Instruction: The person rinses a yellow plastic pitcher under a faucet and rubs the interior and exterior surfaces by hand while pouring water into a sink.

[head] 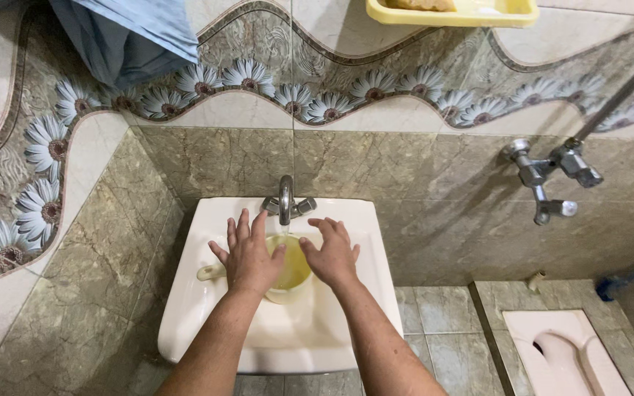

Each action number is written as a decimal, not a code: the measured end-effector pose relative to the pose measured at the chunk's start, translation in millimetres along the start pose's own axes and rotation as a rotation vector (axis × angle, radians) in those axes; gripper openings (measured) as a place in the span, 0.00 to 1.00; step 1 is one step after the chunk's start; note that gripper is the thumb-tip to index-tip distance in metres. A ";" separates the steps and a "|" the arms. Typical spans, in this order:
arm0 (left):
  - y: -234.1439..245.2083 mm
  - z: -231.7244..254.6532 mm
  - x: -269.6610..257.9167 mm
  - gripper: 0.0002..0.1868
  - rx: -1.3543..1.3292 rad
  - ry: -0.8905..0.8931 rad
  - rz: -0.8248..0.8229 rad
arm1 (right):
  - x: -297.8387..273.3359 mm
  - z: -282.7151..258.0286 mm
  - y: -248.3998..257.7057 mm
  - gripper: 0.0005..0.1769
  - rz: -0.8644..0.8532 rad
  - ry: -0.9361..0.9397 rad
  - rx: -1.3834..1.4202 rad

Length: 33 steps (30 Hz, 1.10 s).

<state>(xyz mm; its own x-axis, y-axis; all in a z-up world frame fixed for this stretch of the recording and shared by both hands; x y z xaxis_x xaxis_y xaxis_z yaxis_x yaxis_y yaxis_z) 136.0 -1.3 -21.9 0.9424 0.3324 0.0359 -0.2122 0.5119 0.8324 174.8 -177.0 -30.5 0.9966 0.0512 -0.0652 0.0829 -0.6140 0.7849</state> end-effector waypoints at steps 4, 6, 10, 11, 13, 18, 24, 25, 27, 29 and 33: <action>-0.5 -6.4 -0.2 0.45 0.006 0.046 0.004 | 12.2 1.8 -8.0 0.28 -0.032 0.023 0.004; 0.9 -9.5 0.1 0.45 0.006 0.068 0.010 | 17.4 1.1 -11.3 0.28 -0.047 0.033 0.012; 1.9 -14.0 1.6 0.45 0.053 0.098 -0.007 | 25.6 -4.2 -14.7 0.27 -0.071 0.056 0.007; 2.2 -13.8 3.1 0.45 0.074 0.095 -0.014 | 27.1 -5.6 -14.9 0.27 -0.078 0.064 0.006; 2.9 -12.8 4.6 0.45 0.088 0.103 -0.020 | 29.6 -8.2 -15.3 0.26 -0.091 0.077 0.003; 6.8 -6.4 7.9 0.44 0.063 0.137 -0.017 | 37.3 -7.9 -15.4 0.26 -0.105 0.076 -0.007; 2.2 -2.9 13.4 0.44 0.071 0.136 -0.017 | 48.8 -0.2 -17.1 0.25 -0.100 0.091 -0.004; 0.0 -3.1 13.8 0.44 0.067 0.138 -0.018 | 50.5 2.3 -17.7 0.25 -0.102 0.086 -0.008; -4.4 -3.5 14.4 0.44 0.058 0.144 -0.021 | 53.2 7.1 -18.7 0.25 -0.101 0.085 -0.005; -8.9 -3.9 15.6 0.44 0.058 0.148 -0.027 | 55.3 12.0 -20.3 0.25 -0.106 0.076 -0.007; -15.6 -4.4 19.2 0.43 0.073 0.143 -0.030 | 58.9 19.4 -22.5 0.25 -0.118 0.063 -0.008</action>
<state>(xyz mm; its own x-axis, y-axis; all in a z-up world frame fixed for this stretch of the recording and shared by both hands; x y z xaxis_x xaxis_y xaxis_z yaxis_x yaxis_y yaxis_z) 156.2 0.6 -36.6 0.9007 0.4296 -0.0647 -0.1600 0.4666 0.8699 231.7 -175.4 -64.0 0.9779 0.1718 -0.1190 0.1992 -0.5947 0.7789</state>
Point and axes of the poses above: each hand's wrist, its own x-axis towards the middle knuckle, its own y-axis out of the back of the hand, z = x × y, the point moved 7 cm from there along x, towards the middle knuckle, and after that the axes turned 7 degrees about -x, right-handed, at the moved point
